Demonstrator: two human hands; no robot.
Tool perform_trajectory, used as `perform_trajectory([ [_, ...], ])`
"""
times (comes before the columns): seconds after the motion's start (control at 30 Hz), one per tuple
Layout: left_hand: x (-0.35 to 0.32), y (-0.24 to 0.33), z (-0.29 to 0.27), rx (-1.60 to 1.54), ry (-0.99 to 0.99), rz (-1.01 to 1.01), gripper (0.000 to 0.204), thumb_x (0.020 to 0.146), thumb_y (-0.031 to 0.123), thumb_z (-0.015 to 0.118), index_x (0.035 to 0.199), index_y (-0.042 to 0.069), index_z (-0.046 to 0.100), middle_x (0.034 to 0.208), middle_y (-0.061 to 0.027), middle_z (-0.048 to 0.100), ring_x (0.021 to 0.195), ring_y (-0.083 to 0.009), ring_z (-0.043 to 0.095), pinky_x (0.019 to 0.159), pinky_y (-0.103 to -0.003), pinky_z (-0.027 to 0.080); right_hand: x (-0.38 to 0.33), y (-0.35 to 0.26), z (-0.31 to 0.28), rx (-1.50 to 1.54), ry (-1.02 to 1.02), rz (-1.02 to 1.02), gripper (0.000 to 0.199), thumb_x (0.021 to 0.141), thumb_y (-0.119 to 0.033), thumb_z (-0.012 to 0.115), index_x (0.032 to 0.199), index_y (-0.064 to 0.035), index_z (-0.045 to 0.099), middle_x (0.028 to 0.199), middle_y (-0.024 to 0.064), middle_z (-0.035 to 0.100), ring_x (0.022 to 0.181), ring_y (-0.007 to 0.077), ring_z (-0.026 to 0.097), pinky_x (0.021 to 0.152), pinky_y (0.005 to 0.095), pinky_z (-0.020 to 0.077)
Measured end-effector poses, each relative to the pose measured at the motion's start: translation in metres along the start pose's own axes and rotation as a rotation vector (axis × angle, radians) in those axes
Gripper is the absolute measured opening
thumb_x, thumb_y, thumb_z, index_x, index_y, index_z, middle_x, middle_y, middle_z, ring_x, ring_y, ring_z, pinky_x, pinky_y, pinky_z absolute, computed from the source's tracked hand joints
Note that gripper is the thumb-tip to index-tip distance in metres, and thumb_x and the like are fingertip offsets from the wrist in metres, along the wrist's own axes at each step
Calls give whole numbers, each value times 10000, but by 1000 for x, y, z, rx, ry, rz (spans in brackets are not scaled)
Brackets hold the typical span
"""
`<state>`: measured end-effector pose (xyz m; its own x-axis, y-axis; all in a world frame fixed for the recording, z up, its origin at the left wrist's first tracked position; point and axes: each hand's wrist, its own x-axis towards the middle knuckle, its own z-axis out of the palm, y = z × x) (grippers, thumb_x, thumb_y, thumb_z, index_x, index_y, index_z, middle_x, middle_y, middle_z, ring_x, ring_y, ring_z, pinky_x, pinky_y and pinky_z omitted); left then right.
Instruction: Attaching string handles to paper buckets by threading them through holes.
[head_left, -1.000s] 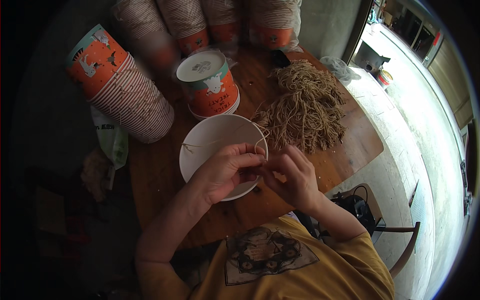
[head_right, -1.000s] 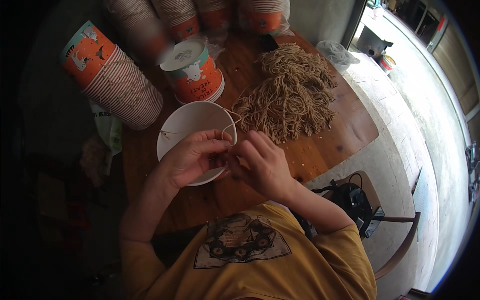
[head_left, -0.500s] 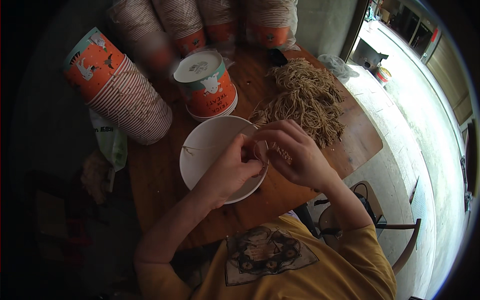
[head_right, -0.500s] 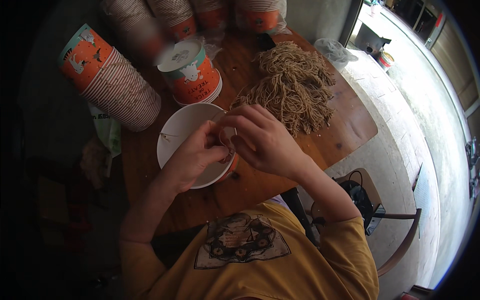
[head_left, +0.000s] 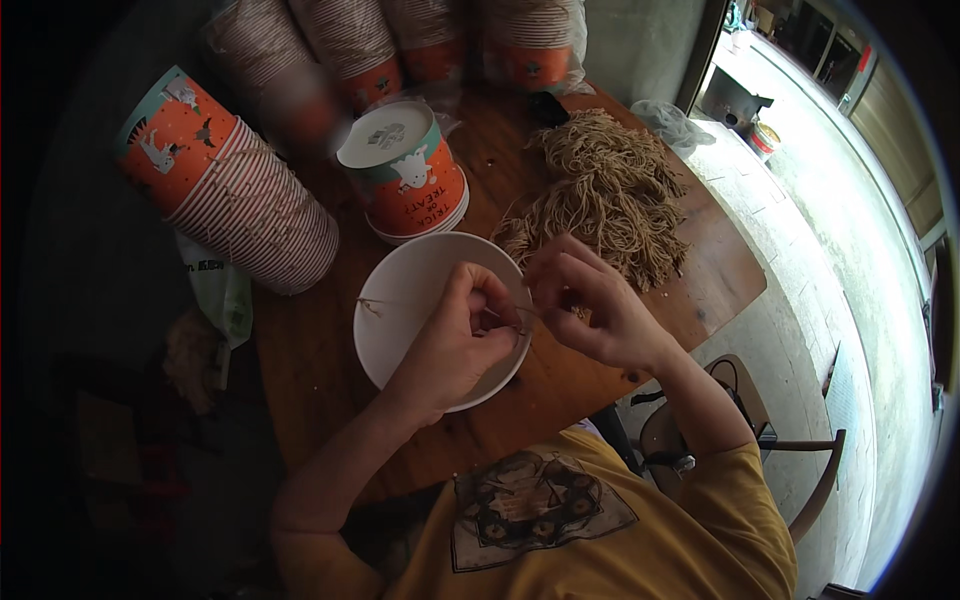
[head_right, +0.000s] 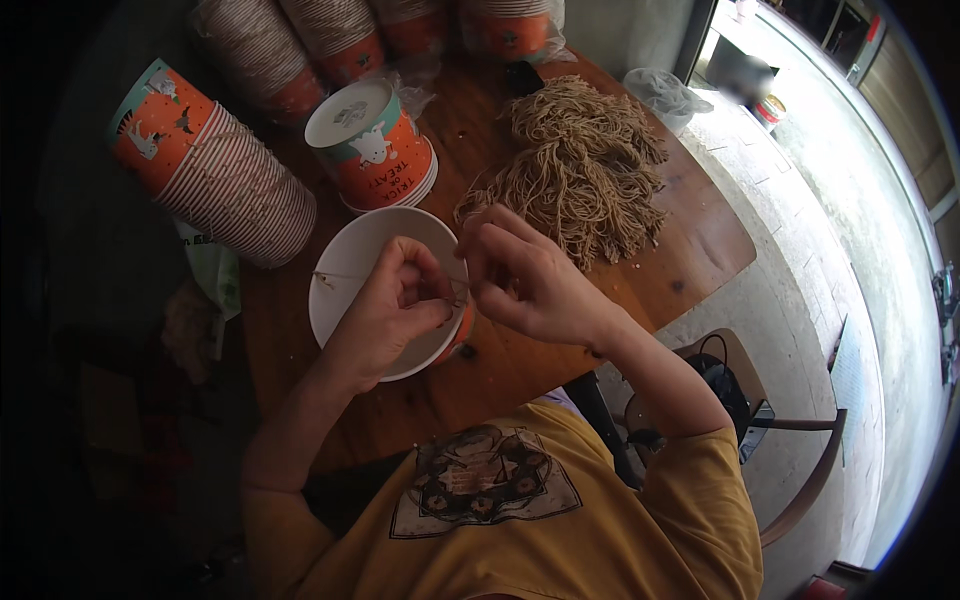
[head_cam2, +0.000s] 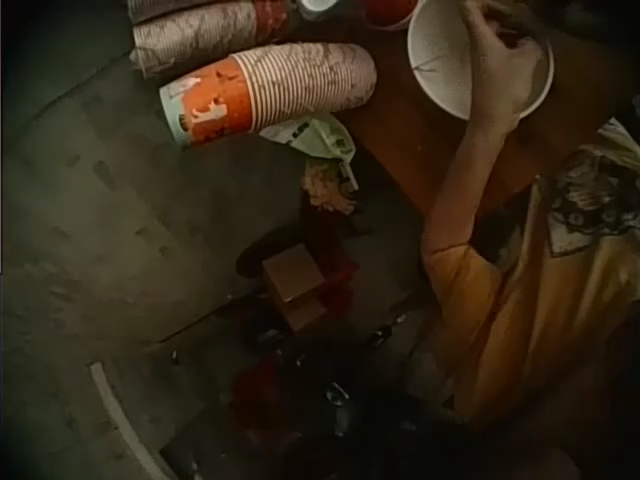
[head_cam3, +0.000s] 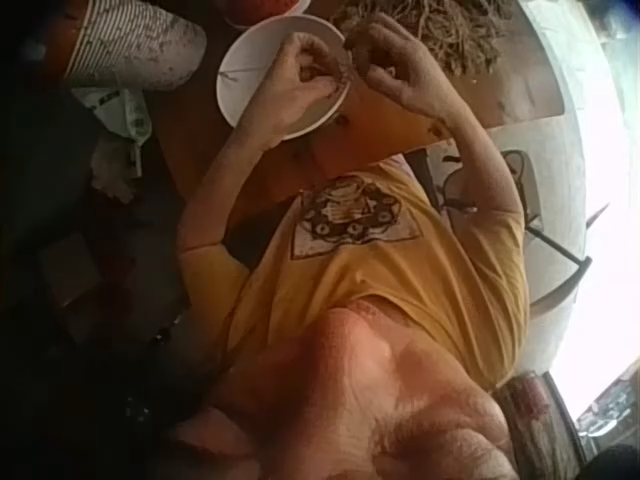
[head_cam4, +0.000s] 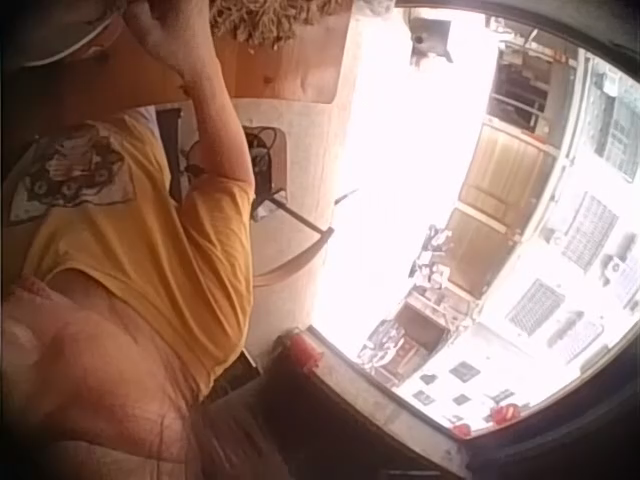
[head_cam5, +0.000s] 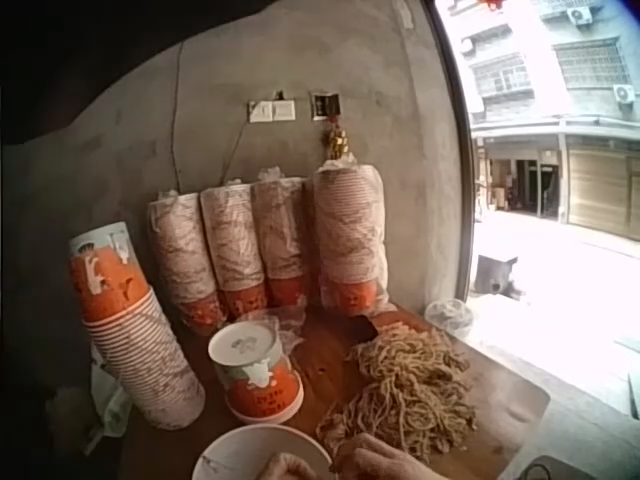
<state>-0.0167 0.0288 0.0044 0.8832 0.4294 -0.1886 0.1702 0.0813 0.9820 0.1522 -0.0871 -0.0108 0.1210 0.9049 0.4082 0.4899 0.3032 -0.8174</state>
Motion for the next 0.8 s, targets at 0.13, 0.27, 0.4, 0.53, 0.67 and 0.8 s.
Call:
perform_trajectory([
  [0.13, 0, -1, 5, 192, 40, 153, 298, 839, -12, 568, 1048, 57, 367, 924, -48, 529, 857, -112, 551, 744, -283, 468, -2, 2, 4, 14, -69, -59, 123, 766, -8, 600, 875, -39, 553, 890, 59, 528, 790, 118, 537, 584, 244, 405],
  [0.27, -2, -2, 8, 264, 76, 253, 295, 841, -39, 554, 1040, 51, 356, 892, -57, 524, 814, -117, 561, 704, -298, 479, -3, -6, 8, -68, -62, 12, 140, 789, -69, 680, 883, -44, 579, 752, 26, 520, 625, 125, 533, 532, 251, 421],
  [0.4, -4, -5, 7, 296, 98, 286, 306, 840, -49, 560, 1045, 52, 355, 872, -56, 527, 792, -128, 565, 691, -304, 481, -3, -17, 11, -276, 17, -14, 129, 798, -133, 680, 854, -66, 585, 735, 67, 547, 649, 229, 582, 575, 348, 481],
  [0.53, -5, -4, 10, 379, 118, 351, 314, 843, -46, 572, 1051, 49, 358, 862, -62, 531, 779, -139, 568, 683, -309, 482, -4, -18, 13, -351, 54, -46, 141, 778, -125, 679, 849, -67, 573, 748, 66, 560, 675, 250, 591, 586, 355, 489],
  [0.67, -7, -3, 9, 456, 88, 394, 317, 829, -58, 575, 1070, 38, 391, 922, -83, 516, 793, -158, 575, 698, -313, 496, -3, -17, 12, -346, 21, -57, 160, 744, -105, 671, 840, -65, 550, 756, 64, 564, 688, 249, 594, 593, 359, 491],
  [0.8, -6, -2, 7, 581, 113, 432, 303, 812, -65, 577, 1062, 28, 433, 985, -98, 472, 810, -179, 578, 712, -316, 510, -4, -15, 13, -309, 7, -7, 159, 739, -101, 662, 842, -62, 547, 754, 64, 563, 677, 245, 590, 580, 357, 483],
])
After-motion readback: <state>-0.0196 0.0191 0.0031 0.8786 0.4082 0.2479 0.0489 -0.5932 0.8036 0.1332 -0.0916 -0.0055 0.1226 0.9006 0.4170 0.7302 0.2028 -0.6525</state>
